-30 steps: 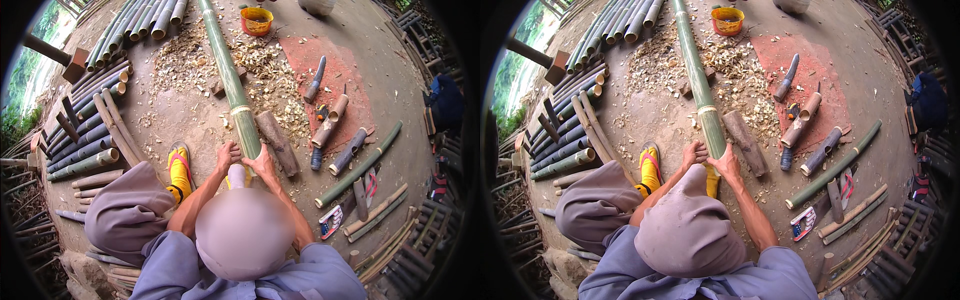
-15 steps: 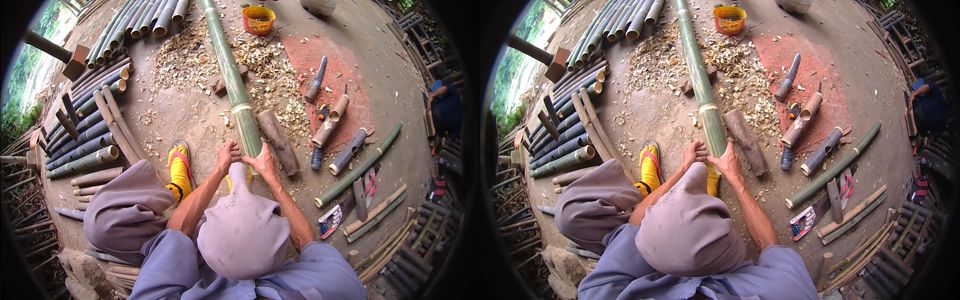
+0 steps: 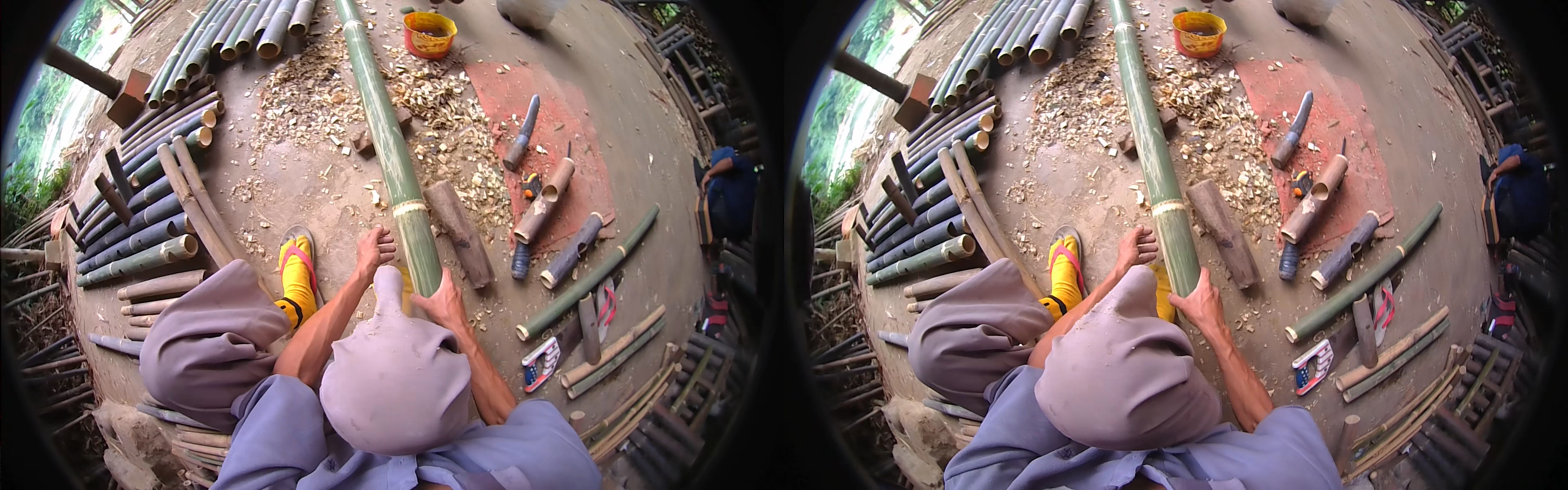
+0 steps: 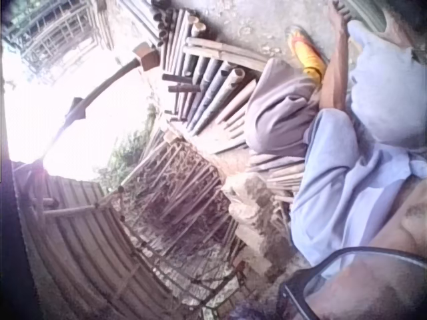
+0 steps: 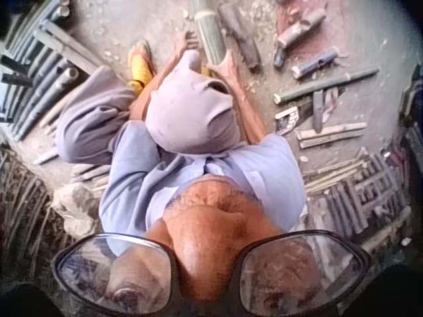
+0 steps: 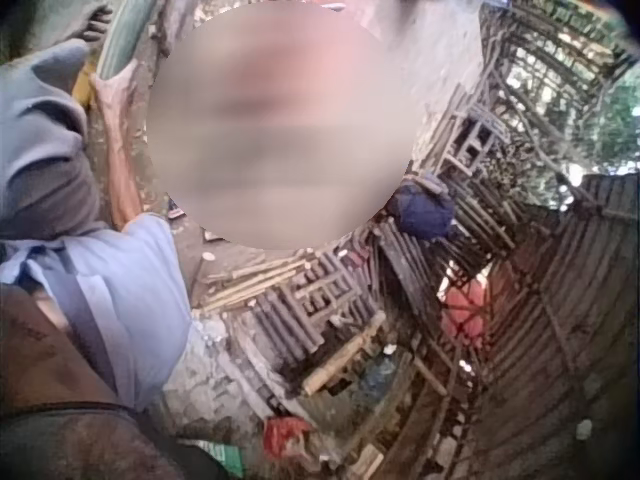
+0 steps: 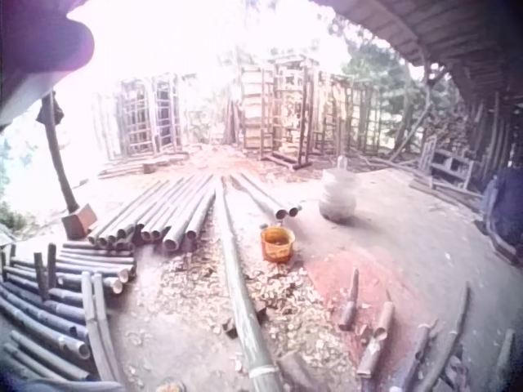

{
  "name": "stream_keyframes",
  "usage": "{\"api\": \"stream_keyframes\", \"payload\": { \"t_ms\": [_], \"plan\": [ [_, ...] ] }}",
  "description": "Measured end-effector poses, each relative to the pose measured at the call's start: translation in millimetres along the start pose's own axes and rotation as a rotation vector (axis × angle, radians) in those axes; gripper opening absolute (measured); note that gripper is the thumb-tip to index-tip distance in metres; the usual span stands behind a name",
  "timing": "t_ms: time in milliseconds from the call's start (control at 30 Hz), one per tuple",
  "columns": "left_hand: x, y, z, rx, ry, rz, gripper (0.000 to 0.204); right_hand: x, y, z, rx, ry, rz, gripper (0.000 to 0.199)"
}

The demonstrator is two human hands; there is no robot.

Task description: The person picks up a bamboo pole from a pile, uses a tape measure to mark a specific length, and then saws through the pole to cut off a segment.

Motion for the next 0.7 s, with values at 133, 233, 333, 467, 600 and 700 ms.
{"api": "stream_keyframes", "payload": {
  "t_ms": [133, 233, 333, 467, 600, 700],
  "plan": [
    [-3, -3, -1, -0.038, 0.008, 0.017, 0.034, -12, -29, -38, -0.114, -0.016, 0.064, 0.080],
    [7, 20, -19, -0.231, 0.081, 0.063, 0.032, -10, -37, -53, -0.078, 0.043, 0.054, 0.078],
    [-17, 28, -80, -0.551, 0.537, -0.053, 0.038, -5, -43, -62, -0.111, 0.026, 0.027, 0.079],
    [-42, 51, -159, -0.792, 0.888, -0.085, 0.048, -12, -42, -55, -0.163, -0.013, 0.018, 0.080],
    [-79, 77, -198, -1.111, 1.243, -0.065, 0.069, -20, -38, -55, -0.150, -0.025, 0.033, 0.081],
    [-92, 112, -202, -1.109, 1.410, 0.044, 0.073, -24, -34, -56, -0.112, 0.002, 0.019, 0.082]
  ]
}}
Point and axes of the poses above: each hand's wrist, its own y-axis towards the middle knuckle, its own x-axis out of the back of the hand, z = x × y, the point moved 7 cm from there along y, towards the middle knuckle, and after that the axes turned 13 degrees about -y, right-handed, at the moved point
